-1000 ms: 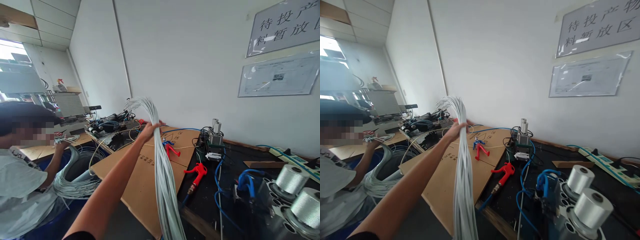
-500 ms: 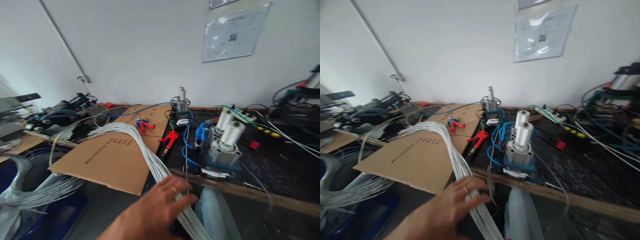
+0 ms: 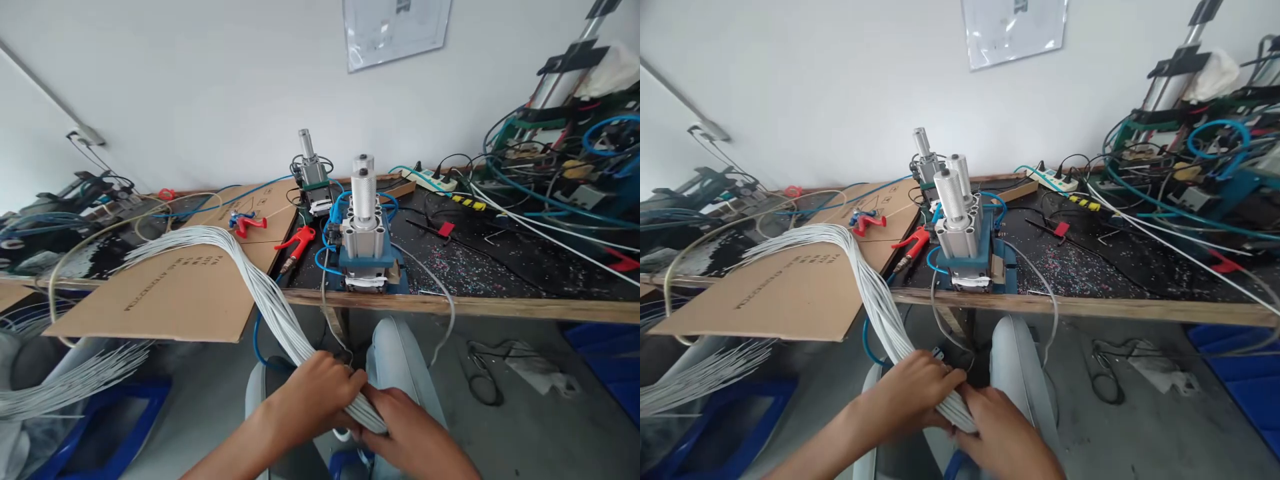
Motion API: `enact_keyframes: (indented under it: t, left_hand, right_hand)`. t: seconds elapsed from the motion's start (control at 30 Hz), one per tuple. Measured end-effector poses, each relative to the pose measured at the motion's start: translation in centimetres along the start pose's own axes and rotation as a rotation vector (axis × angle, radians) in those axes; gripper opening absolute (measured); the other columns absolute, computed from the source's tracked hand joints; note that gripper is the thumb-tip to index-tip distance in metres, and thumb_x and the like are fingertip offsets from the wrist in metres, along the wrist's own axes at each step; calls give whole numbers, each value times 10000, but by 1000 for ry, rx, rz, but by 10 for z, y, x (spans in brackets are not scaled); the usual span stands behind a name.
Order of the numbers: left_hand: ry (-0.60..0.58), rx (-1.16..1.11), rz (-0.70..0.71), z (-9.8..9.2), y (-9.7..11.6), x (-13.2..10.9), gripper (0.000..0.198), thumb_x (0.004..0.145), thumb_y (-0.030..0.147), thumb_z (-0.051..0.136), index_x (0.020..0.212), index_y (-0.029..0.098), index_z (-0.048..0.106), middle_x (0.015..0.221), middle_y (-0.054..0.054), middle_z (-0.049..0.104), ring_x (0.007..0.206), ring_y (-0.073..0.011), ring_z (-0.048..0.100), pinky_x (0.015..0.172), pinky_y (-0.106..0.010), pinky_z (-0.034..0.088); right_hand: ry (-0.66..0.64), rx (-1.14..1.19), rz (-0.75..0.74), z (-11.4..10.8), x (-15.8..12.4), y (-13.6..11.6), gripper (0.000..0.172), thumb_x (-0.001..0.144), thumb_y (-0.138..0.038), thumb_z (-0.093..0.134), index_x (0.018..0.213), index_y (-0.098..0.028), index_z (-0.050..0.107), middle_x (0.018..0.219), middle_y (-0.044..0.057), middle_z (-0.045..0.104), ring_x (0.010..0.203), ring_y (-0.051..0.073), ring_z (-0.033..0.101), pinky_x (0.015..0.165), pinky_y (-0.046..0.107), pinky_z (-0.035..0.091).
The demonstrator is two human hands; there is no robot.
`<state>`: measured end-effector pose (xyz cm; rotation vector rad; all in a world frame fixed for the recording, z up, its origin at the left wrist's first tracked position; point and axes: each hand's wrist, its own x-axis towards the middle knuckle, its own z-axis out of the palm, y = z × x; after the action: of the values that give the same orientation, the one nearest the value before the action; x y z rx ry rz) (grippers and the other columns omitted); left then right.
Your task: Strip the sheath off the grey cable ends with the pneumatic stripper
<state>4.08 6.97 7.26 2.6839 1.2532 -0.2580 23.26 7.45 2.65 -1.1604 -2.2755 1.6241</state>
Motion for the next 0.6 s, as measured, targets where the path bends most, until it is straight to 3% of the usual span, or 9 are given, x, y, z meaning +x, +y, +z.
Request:
enact_keyframes:
  t: [0.13,0.27,0.4,0.6]
  left_hand:
    - [74,-17,-63,-7,1,5,460,712,592,872,826,199,663,690,-69,720,616,-297,716,515,-361,221]
    - [178,-79,-128,-19,-13,1,426,770,620,812,810,218,676,703,-46,721,629,-255,696,540,-354,227]
    - [317,-151,-263,-32,-41,-24,380,851,592,753,883,214,729,755,-50,739,666,-238,679,585,-319,285]
    - [552,-224,-537,-44,-84,-76,392,869,591,723,917,202,751,740,-37,716,658,-205,613,632,-272,354]
  right_hand:
    - [74,173,-69,-10,-5,14,259,872,-261,633,1123,-222,683,999,31,728,934,223,667,766,264,426]
    - [243,318,-61,-15,-13,52,450,859,-368,669,1267,-203,578,1023,48,701,915,211,660,825,303,479]
    - [388,541,-59,-15,-22,94,545,926,-512,595,1347,-184,485,1090,98,691,1004,222,670,850,333,520]
    - [318,622,27,6,-23,121,614,864,-605,643,1270,-160,523,1058,122,700,952,248,675,772,350,523]
